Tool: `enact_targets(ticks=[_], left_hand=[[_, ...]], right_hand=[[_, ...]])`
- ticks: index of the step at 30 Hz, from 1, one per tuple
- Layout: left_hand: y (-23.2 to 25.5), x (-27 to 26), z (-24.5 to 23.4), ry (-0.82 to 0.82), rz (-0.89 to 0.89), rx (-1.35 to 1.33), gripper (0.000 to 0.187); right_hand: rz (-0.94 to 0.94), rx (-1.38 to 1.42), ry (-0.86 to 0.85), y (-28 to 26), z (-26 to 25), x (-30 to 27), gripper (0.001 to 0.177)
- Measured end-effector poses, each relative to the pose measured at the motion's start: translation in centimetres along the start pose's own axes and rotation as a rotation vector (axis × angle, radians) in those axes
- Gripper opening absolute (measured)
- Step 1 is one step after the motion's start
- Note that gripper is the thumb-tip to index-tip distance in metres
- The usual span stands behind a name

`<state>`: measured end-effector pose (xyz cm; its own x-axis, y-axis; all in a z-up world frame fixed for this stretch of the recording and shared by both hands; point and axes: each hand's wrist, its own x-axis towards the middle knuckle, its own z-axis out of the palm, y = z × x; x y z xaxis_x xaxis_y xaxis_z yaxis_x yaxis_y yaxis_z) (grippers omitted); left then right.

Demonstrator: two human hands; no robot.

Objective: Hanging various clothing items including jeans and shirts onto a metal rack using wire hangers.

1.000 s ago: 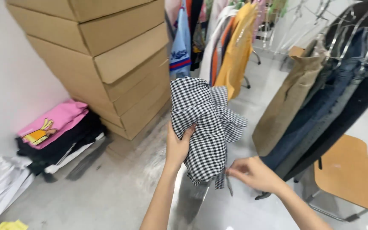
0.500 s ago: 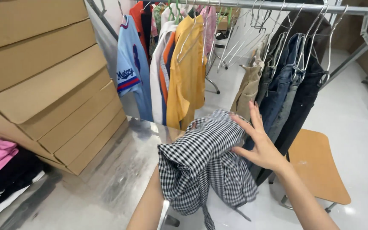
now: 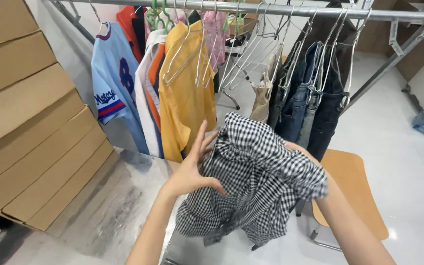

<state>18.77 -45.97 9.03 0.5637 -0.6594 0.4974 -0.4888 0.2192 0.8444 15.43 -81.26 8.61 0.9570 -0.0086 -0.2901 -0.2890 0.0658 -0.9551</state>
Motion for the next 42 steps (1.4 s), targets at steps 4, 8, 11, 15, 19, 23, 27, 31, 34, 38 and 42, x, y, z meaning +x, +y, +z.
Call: enact_targets(ticks=[4, 8, 11, 15, 19, 23, 27, 31, 34, 38, 42], left_hand=[[0.4, 3.3, 2.6, 0.101, 0.120, 0.209, 0.135], [-0.9, 5.1, 2.5, 0.256, 0.114, 0.293, 0.069], [-3.2, 6.6, 2.5, 0.330, -0.039, 0.246, 0.045], [-4.8, 9.0, 2.1, 0.565, -0.325, 0.082, 0.034], [-4.1, 9.7, 4.1, 0.587, -0.644, -0.313, 0.045], [-3.7, 9.7, 5.0, 0.499, -0.865, -0.530, 0.097], [-6.8, 9.6, 3.6, 0.263, -0.775, -0.492, 0.079], [-7.1, 7.6, 1.2, 0.170, -0.279, -0.493, 0.074], [-5.1, 7.4, -0.7, 0.037, 0.021, -0.298, 0.137], [-3.4, 6.7, -0.6, 0.048, 0.209, 0.005, 0.151], [-0.8, 5.9, 0.2, 0.074, 0.400, 0.320, 0.148]], right_hand=[[-0.011, 0.073, 0.012, 0.4, -0.1, -0.3, 0.072], [-0.043, 0.252, 0.053, 1.3, -0.2, -1.7, 0.083], [-0.075, 0.365, 0.086, 1.5, -0.2, -2.8, 0.092], [-0.135, 0.536, 0.133, 1.7, -0.2, -3.5, 0.109], [-0.778, -0.183, 0.047, 0.1, -0.9, -4.4, 0.148], [-1.054, -0.761, 0.265, 0.1, 1.0, -4.4, 0.080], [-0.962, -0.453, 0.365, 0.5, -1.5, -3.0, 0.004], [-0.416, 0.060, 0.588, -1.6, 2.5, -3.4, 0.060], [-0.284, 0.359, 0.518, -2.2, 4.0, -2.8, 0.051], [-0.074, 0.500, 0.387, -0.1, 3.5, -0.4, 0.061], [-0.036, 0.662, 0.248, 1.7, 1.8, 1.1, 0.072]])
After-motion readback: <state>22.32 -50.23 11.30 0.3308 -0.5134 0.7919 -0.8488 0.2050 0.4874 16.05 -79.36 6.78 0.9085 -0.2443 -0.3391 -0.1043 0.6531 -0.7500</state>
